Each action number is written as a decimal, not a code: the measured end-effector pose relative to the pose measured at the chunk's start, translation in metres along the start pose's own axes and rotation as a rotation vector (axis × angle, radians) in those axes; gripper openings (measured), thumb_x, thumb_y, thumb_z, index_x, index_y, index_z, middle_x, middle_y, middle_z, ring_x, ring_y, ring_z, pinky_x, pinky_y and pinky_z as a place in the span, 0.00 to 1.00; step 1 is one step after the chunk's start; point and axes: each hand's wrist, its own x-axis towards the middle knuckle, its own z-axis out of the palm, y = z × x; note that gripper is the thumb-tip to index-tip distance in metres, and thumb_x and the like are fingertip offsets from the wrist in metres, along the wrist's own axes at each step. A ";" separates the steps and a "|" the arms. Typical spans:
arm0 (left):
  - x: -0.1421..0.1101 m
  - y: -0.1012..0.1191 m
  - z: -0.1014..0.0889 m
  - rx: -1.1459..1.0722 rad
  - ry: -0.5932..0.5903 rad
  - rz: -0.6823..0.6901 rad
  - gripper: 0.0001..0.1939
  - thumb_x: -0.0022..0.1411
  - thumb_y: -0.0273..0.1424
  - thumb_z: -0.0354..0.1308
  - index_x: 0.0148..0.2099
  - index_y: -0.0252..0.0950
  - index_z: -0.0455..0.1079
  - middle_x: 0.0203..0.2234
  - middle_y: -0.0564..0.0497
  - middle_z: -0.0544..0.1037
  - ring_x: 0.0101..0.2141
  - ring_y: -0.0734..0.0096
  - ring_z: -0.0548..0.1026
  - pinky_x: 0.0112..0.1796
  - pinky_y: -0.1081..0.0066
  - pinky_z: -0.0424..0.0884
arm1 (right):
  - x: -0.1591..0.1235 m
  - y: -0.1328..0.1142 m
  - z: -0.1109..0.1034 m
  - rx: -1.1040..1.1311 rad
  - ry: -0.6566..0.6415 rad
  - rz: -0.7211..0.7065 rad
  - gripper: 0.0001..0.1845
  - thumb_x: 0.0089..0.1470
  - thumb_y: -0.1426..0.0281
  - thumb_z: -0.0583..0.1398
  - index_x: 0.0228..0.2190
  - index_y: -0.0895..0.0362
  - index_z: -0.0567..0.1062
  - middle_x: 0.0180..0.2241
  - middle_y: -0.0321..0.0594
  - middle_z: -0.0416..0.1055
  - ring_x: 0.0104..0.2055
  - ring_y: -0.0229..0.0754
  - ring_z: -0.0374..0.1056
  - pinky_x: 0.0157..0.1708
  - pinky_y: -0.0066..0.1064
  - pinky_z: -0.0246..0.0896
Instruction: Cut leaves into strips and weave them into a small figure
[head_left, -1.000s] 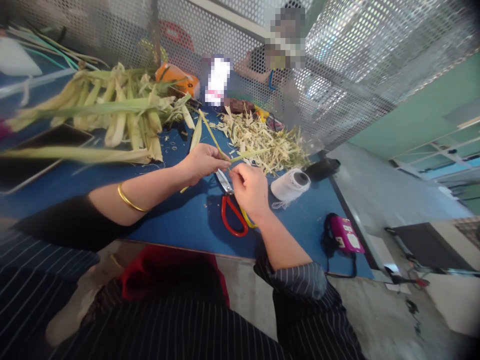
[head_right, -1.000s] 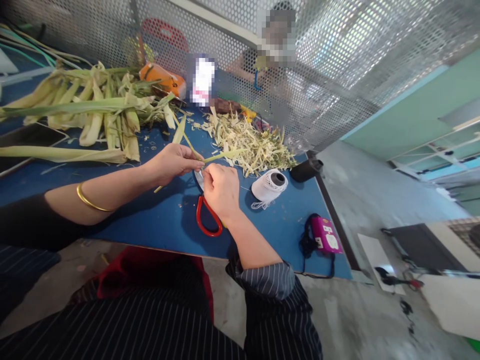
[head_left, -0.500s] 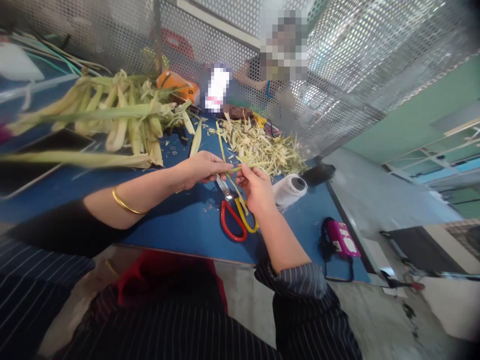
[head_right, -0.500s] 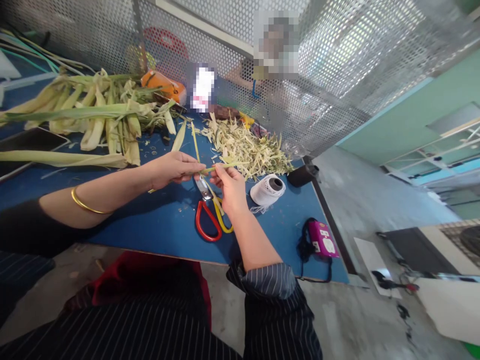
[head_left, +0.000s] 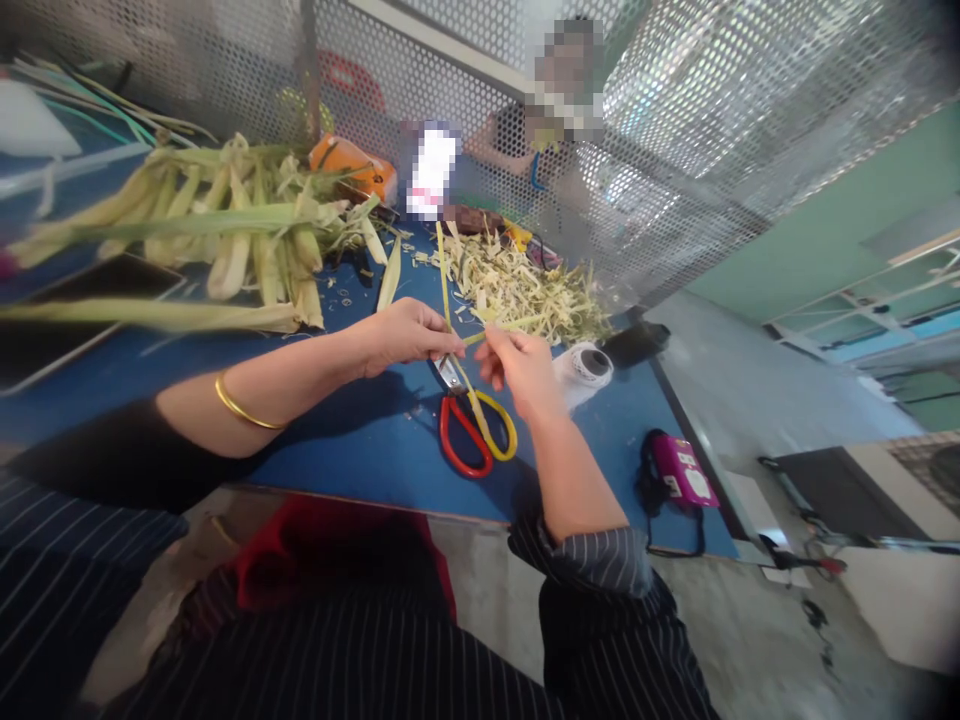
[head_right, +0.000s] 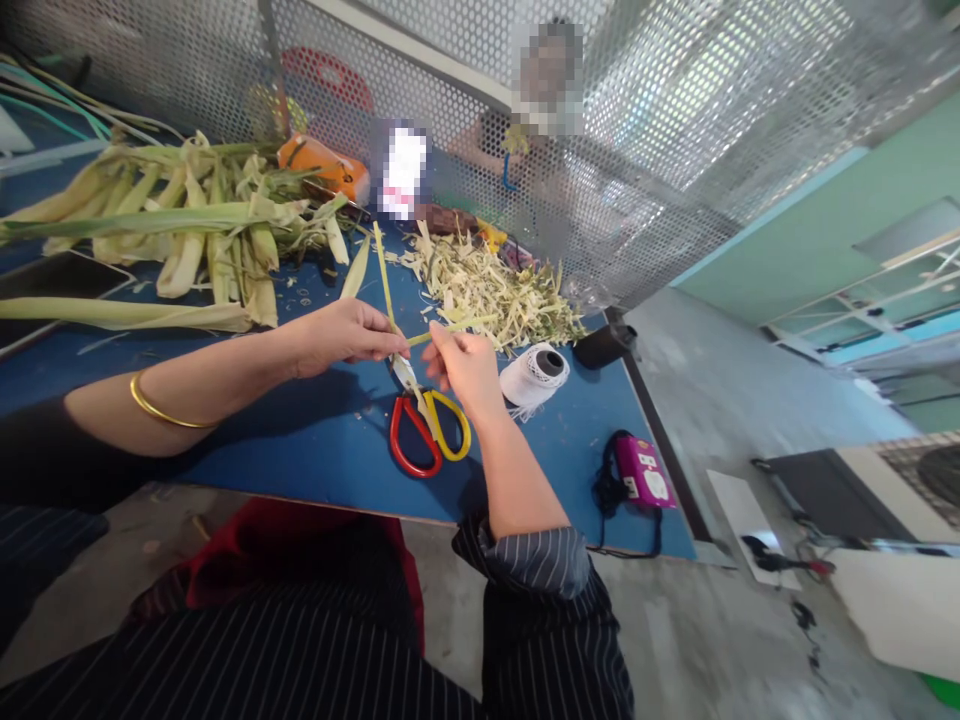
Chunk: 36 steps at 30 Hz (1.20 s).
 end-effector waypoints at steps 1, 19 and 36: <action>0.000 0.000 -0.001 0.002 0.003 0.004 0.11 0.52 0.36 0.64 0.29 0.31 0.77 0.15 0.56 0.63 0.16 0.82 0.54 0.19 0.73 0.46 | -0.003 -0.004 -0.003 -0.083 0.017 -0.051 0.24 0.50 0.53 0.61 0.15 0.58 0.72 0.09 0.31 0.61 0.12 0.31 0.54 0.15 0.27 0.48; 0.004 -0.014 0.008 0.018 -0.222 0.036 0.17 0.55 0.41 0.61 0.24 0.33 0.74 0.15 0.54 0.63 0.17 0.81 0.55 0.20 0.74 0.47 | -0.003 0.003 0.013 0.130 -0.004 -0.189 0.08 0.48 0.66 0.63 0.22 0.55 0.72 0.19 0.30 0.64 0.21 0.33 0.59 0.21 0.27 0.56; 0.003 -0.009 0.009 -0.241 -0.096 -0.007 0.17 0.58 0.42 0.60 0.33 0.33 0.79 0.18 0.52 0.69 0.17 0.82 0.59 0.18 0.77 0.52 | 0.000 -0.004 -0.003 -0.351 0.366 -0.589 0.12 0.58 0.62 0.55 0.34 0.54 0.75 0.36 0.41 0.73 0.40 0.40 0.68 0.45 0.33 0.62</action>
